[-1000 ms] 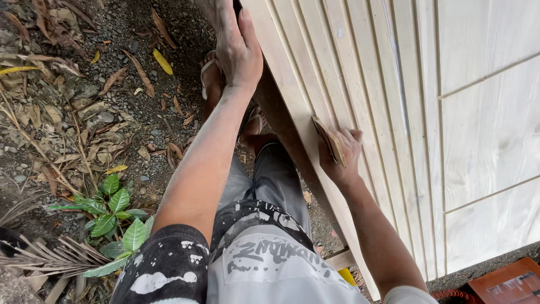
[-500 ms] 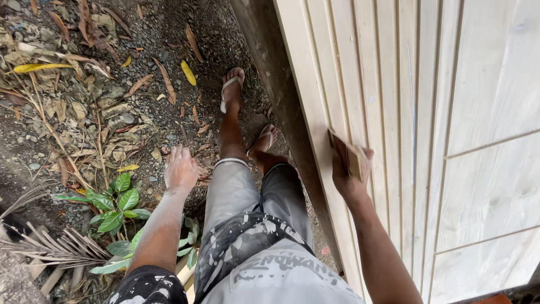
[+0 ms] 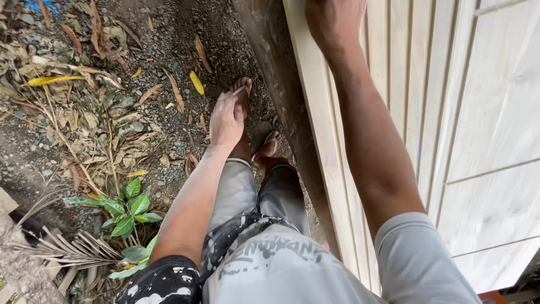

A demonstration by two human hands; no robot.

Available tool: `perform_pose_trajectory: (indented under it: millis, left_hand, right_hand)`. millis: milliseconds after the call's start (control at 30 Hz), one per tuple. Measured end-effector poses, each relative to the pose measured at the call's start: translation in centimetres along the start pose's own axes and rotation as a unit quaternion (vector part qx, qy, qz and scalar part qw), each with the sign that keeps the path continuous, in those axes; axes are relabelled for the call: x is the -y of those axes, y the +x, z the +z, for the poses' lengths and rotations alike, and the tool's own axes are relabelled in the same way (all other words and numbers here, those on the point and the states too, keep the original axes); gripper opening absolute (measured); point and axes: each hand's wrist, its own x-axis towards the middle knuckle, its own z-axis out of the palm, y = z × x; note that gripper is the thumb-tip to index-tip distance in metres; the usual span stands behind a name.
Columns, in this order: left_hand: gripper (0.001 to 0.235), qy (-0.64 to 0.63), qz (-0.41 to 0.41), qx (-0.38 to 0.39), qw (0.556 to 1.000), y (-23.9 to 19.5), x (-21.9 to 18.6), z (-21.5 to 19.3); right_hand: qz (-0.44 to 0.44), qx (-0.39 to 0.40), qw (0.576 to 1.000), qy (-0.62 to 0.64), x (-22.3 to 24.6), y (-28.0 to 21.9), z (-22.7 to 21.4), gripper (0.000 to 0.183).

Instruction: The person sands a large white wooden panel with a sanding block. They move the block back and forth along the grooves and flat surfaces of the panel, applying consistent pressure to smooth the wood.

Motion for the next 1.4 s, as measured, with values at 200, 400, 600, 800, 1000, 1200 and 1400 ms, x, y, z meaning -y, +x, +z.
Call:
perform_pose_trajectory:
  millis: [200,400,600,800,1000,1200,1400]
  left_hand:
    - [0.017,-0.176,0.038,-0.091,0.980,13.2,-7.5,-3.5]
    - [0.016,-0.065,0.057,-0.009,0.996,18.8,-11.6,-5.5]
    - [0.022,-0.085,-0.031,0.145,0.985,16.2,-8.5,-9.0]
    - [0.032,0.046,-0.332,0.107,0.936,4.7,8.1,-16.7]
    - [0.044,0.154,-0.510,0.337,0.776,-10.2,17.8,-17.7]
    - [0.037,0.062,-0.420,0.322,0.846,2.7,17.3,-16.0]
    - [0.014,-0.016,-0.046,-0.051,0.997,28.2,6.7,-23.9]
  right_hand:
    - [-0.155,-0.112,0.977,0.090,-4.3,-24.5,-5.8,0.028]
    - [-0.177,-0.116,0.977,0.031,-2.2,-14.7,-3.6,0.037]
    - [-0.139,-0.133,0.976,0.106,1.5,-0.8,-2.0,0.006]
    - [-0.098,-0.072,0.990,0.068,-2.4,-22.2,-6.6,0.031]
    - [-0.078,-0.115,0.987,0.079,1.2,-18.9,-7.4,0.011]
    - [-0.175,-0.150,0.972,0.050,7.1,6.1,-3.6,0.017]
    - [-0.166,-0.225,0.960,-0.003,17.5,37.6,-1.1,0.032]
